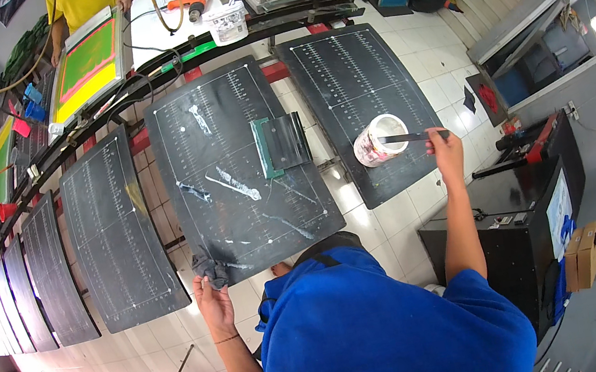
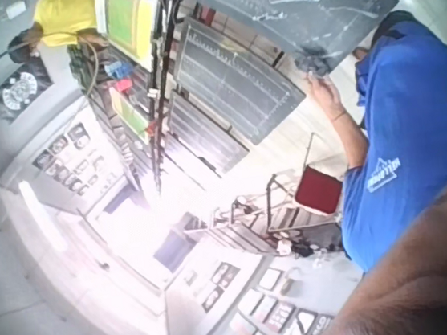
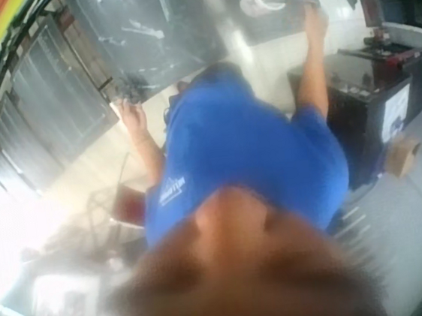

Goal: The person cleans a large, flat, dark screen using a green squeegee and a white paste. They spread the paste across the surface with the squeegee, then wipe it off with a dark cloth. The person also uses a small brush to clean the edges of the screen.

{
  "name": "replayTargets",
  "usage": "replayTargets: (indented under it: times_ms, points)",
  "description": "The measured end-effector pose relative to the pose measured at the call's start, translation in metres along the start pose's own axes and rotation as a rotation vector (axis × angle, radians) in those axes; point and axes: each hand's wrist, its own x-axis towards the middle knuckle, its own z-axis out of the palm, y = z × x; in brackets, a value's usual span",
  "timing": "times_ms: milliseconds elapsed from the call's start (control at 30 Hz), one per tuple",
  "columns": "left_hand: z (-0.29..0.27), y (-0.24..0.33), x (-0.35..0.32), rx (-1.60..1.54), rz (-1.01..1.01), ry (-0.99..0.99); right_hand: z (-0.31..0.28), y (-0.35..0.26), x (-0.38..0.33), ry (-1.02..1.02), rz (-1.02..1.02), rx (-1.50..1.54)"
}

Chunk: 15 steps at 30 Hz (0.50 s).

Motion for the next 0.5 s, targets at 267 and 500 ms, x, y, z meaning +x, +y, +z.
replayTargets:
  times_ms: [267, 500]
  points:
    - [0.044, -0.009, 0.015, 0.085, -0.023, -0.047, -0.056, 0.053, -0.006, 0.187, 0.351, 0.569]
    - [0.128, -0.042, 0.035, 0.243, -0.19, -0.193, -0.055, 0.103, -0.01, 0.142, 0.525, 0.984]
